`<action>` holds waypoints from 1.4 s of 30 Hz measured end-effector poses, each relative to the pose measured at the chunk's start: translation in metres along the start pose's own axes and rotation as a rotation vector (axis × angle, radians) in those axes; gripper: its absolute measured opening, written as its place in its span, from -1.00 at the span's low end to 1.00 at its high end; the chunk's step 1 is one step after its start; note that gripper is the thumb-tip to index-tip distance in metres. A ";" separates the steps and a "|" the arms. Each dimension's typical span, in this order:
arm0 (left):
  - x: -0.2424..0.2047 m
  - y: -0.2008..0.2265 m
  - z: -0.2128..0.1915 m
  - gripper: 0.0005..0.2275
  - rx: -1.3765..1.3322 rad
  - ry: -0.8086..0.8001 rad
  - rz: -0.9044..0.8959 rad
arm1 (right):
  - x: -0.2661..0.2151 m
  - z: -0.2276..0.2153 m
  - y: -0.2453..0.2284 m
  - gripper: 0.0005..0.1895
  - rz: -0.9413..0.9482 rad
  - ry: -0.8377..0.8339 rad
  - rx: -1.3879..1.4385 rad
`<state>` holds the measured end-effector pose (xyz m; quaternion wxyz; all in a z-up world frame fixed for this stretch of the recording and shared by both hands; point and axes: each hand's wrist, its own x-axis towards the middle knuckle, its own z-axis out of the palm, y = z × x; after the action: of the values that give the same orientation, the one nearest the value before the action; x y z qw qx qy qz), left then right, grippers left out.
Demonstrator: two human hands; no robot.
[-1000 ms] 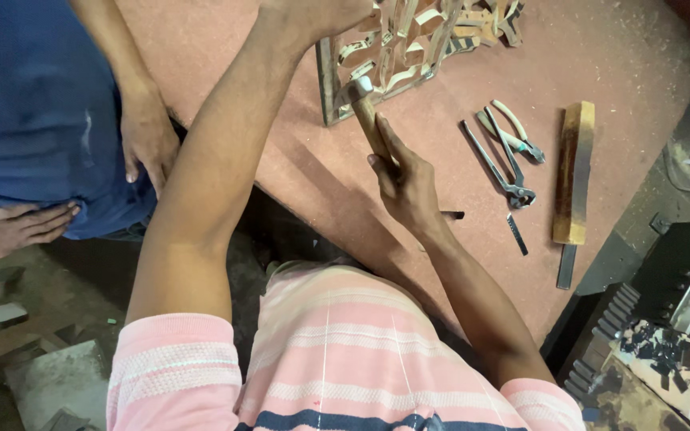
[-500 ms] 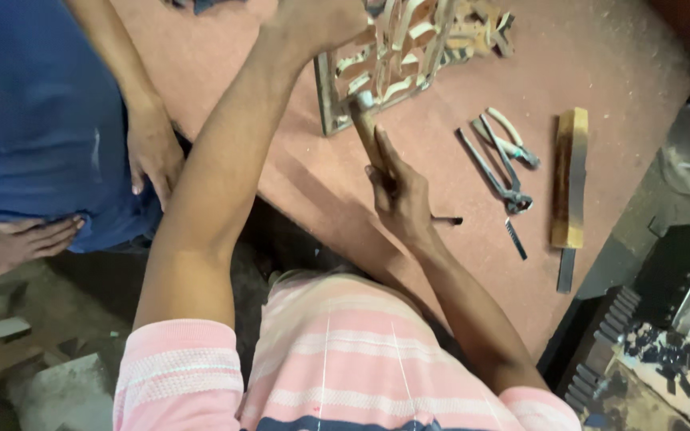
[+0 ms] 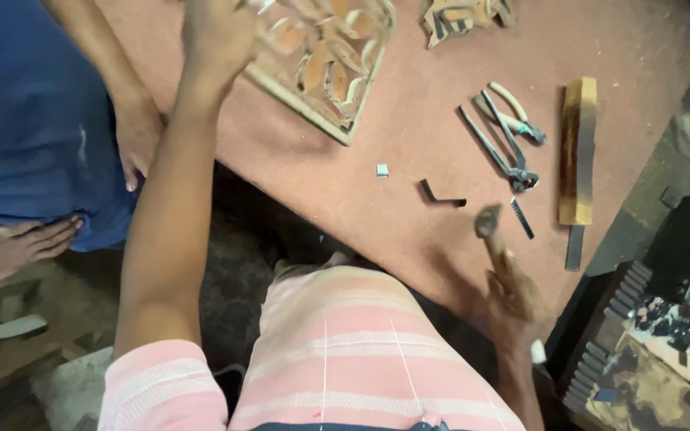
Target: The person assembles a wooden puzzle by placing pieces into a frame and securing them with a hammer and pliers. They repeatedly adjust and tighten the pieces to ensure a snug fit.
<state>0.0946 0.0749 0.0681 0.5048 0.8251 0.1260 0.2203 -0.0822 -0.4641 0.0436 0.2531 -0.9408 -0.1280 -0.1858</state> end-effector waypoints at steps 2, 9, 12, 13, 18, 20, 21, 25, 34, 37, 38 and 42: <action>-0.050 -0.002 -0.020 -0.82 -0.123 0.083 0.048 | -0.016 -0.013 0.010 -0.48 0.046 -0.014 -0.133; -0.142 -0.005 -0.019 -0.67 -0.316 0.218 -0.293 | 0.041 0.021 -0.043 -0.64 -0.247 -0.059 0.066; -0.174 -0.015 -0.018 -0.65 -0.458 0.232 -0.209 | 0.081 0.084 -0.082 -0.79 -0.436 -0.079 0.070; -0.188 -0.019 -0.016 -0.63 -0.443 0.254 -0.214 | 0.095 0.106 -0.091 -0.80 -0.419 -0.119 0.006; -0.241 -0.026 -0.007 -0.41 -0.393 0.257 -0.395 | 0.125 0.157 -0.107 -0.79 -0.227 -0.242 -0.123; -0.258 -0.025 -0.002 -0.36 -0.327 0.217 -0.374 | 0.125 0.154 -0.100 -0.82 -0.107 -0.338 -0.048; -0.265 -0.024 0.003 -0.33 -0.296 0.193 -0.369 | 0.124 0.150 -0.096 -0.83 -0.109 -0.344 -0.043; -0.282 -0.016 0.028 -0.28 -0.273 0.137 -0.314 | 0.134 0.140 -0.090 -0.72 -0.148 -0.344 0.012; -0.288 -0.011 0.045 -0.19 -0.266 0.083 -0.373 | 0.137 0.143 -0.082 -0.87 -0.071 -0.397 -0.063; -0.288 -0.009 0.040 -0.16 -0.238 0.065 -0.370 | 0.139 0.143 -0.072 -0.93 -0.247 -0.286 -0.145; -0.289 -0.009 0.039 -0.15 -0.246 0.062 -0.341 | 0.139 0.143 -0.069 -0.96 -0.332 -0.226 -0.175; -0.290 -0.009 0.041 -0.17 -0.165 0.034 -0.196 | 0.139 0.134 -0.063 -0.94 -0.174 -0.182 0.080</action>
<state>-0.1379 -0.0778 -0.0241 0.5877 0.7607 0.1959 0.1936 0.0592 -0.3209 0.0208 0.2607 -0.9282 -0.2389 -0.1159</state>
